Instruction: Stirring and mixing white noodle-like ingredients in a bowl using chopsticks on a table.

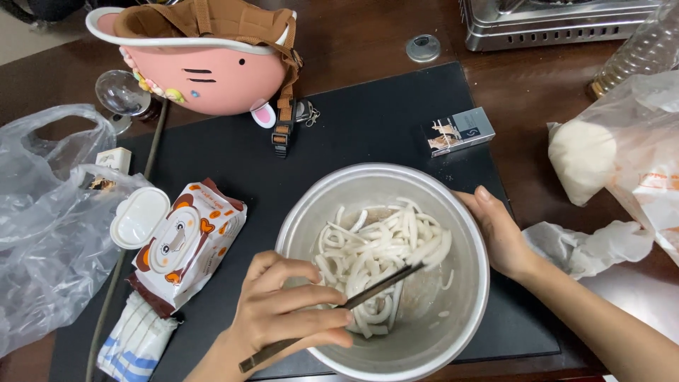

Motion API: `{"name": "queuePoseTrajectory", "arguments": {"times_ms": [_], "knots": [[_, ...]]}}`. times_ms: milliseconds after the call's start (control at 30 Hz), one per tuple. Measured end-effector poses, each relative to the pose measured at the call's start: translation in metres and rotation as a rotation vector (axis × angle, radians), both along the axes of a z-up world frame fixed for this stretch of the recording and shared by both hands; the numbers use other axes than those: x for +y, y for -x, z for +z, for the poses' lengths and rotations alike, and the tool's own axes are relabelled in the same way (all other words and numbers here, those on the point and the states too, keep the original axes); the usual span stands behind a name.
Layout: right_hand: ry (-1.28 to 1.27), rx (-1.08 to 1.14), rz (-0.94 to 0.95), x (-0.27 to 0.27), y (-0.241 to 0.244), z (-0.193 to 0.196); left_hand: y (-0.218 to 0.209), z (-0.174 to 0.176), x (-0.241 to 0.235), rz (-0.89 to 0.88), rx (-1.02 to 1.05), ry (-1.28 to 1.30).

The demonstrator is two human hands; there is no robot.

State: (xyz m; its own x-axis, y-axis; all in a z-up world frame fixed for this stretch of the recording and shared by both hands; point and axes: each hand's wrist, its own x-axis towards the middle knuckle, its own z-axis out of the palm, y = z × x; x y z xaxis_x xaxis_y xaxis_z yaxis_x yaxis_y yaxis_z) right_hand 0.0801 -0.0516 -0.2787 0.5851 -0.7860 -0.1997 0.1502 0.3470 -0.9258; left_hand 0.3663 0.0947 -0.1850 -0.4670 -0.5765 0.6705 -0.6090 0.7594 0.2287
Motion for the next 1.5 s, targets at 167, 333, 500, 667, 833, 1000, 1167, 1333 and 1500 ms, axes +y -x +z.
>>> {"name": "queuePoseTrajectory", "arguments": {"times_ms": [167,333,500,667,833,1000,1167,1333,1500], "knots": [[0.075,0.004,0.015,0.001,0.000,-0.001,0.002,0.005,0.003,0.139,0.032,-0.088],[0.078,-0.025,0.016,0.003,-0.002,0.002,0.000,0.007,0.005,0.343,0.174,-0.167],[0.129,0.000,0.019,0.002,0.000,0.000,-0.005,0.005,0.008,0.436,0.227,-0.159],[0.150,-0.024,0.031,0.002,-0.002,0.003,-0.018,-0.002,0.009,0.423,0.344,-0.128],[0.161,-0.032,0.038,0.001,0.000,0.002,-0.024,-0.011,0.005,0.524,0.397,0.099],[0.139,-0.028,0.029,0.000,0.000,-0.002,-0.027,-0.003,-0.001,0.465,0.256,-0.104],[0.138,-0.025,0.038,-0.001,0.001,-0.003,-0.025,0.013,-0.003,0.354,0.144,-0.305],[0.099,-0.074,0.045,-0.002,0.000,-0.004,-0.025,0.010,0.001,0.176,0.172,-0.347],[0.089,-0.050,0.045,-0.001,0.000,0.000,-0.025,0.013,0.007,0.169,0.248,-0.331]]}}
